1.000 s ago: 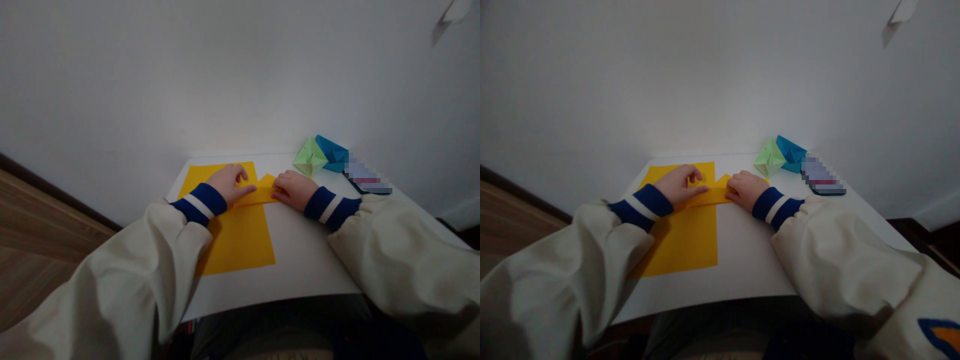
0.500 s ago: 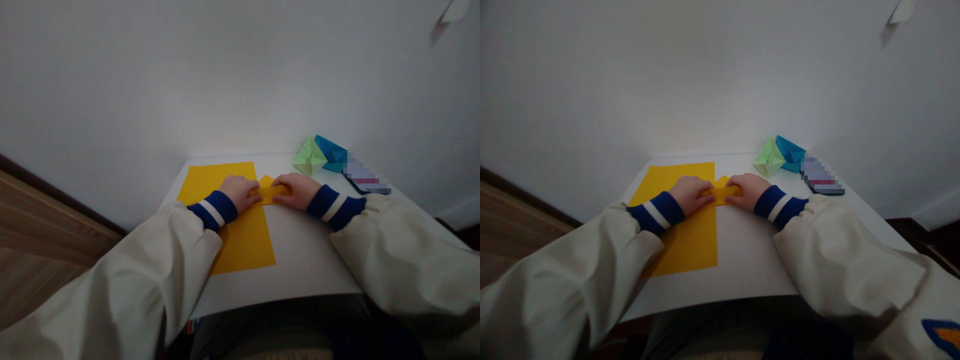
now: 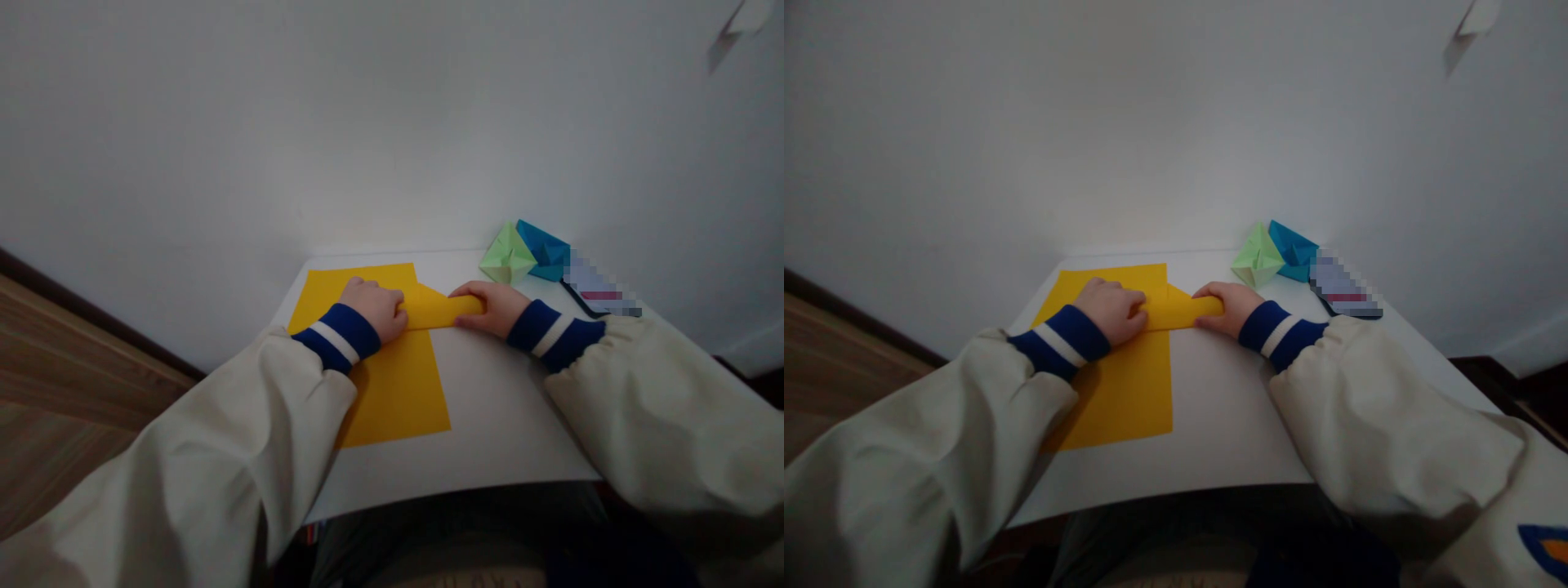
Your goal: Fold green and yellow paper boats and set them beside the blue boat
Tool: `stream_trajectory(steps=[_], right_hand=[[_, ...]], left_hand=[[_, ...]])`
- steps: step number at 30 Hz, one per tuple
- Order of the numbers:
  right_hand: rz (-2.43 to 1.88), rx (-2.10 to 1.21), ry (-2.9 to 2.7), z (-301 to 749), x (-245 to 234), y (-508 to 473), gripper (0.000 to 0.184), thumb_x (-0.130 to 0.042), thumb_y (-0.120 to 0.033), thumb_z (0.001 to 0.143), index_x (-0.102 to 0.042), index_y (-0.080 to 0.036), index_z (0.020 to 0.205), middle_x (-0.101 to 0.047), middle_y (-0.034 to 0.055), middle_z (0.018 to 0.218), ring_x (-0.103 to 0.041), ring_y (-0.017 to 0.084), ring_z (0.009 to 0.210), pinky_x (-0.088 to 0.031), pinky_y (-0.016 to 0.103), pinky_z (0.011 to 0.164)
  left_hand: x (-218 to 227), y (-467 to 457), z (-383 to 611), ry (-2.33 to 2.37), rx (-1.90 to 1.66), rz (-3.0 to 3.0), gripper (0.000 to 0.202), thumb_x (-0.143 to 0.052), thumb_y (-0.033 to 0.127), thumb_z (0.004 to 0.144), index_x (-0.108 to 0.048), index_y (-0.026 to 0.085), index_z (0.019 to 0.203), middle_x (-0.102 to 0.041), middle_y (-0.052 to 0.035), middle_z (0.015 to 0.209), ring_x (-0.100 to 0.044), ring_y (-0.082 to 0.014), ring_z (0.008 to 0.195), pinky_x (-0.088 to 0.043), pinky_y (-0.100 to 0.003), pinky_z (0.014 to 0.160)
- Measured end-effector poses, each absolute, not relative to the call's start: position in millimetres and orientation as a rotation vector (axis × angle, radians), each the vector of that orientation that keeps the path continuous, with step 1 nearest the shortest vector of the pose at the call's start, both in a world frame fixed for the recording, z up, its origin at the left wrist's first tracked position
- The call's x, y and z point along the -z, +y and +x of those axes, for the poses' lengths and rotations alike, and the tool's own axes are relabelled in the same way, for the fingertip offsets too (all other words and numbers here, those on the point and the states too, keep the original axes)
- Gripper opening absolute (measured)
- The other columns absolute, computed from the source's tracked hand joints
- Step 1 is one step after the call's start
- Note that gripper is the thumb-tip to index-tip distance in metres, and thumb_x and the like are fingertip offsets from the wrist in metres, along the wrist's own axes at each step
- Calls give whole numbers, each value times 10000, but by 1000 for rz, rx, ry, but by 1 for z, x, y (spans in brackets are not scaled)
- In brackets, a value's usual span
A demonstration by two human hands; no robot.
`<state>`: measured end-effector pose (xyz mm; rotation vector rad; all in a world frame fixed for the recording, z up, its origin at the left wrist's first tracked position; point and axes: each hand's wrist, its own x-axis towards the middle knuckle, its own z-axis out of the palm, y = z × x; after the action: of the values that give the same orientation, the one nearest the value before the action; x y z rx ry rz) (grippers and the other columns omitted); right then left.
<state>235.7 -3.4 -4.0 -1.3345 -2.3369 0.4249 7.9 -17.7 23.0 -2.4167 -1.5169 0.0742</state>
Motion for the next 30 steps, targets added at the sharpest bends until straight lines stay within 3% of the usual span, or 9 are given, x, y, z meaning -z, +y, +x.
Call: stream_trajectory(steps=[5, 10, 22, 30], right_hand=[[-1325, -476, -2314, 230, 3, -5, 366, -664, -328, 687, -624, -179, 1020, -668, 56, 965, -605, 189, 836, -470, 320, 779], [-1335, -496, -2358, 228, 0, -5, 358, -646, -354, 699, -627, -163, 1002, -665, 57, 921, -596, 183, 798, -464, 298, 729], [-1697, -355, -2452, 235, -16, -4, 277, -606, -430, 724, -654, -189, 852, -629, 22, 714, -547, 155, 645, -380, 265, 577], [-1679, -235, -2471, 238, -16, -3, 242, -596, -425, 726, -638, -199, 802, -614, 23, 683, -540, 156, 612, -378, 268, 549]], left_hand=[[-19, -23, 13, -1455, 115, -2459, 362, -390, 420, 840, -570, 151, 1004, -668, -106, 848, -616, -277, 813, -388, -401, 751], [-11, -18, 12, -1462, 259, -2703, 445, -460, 490, 838, -513, 148, 1118, -655, -98, 955, -612, -247, 882, -432, -338, 759], [-5, -9, 7, -1565, 225, -2770, 339, -505, 401, 843, -538, 157, 1077, -646, -93, 990, -597, -238, 914, -451, -329, 777], [-7, -11, 8, -1556, 186, -2766, 323, -475, 384, 855, -531, 159, 1080, -646, -87, 942, -598, -230, 881, -449, -330, 764]])
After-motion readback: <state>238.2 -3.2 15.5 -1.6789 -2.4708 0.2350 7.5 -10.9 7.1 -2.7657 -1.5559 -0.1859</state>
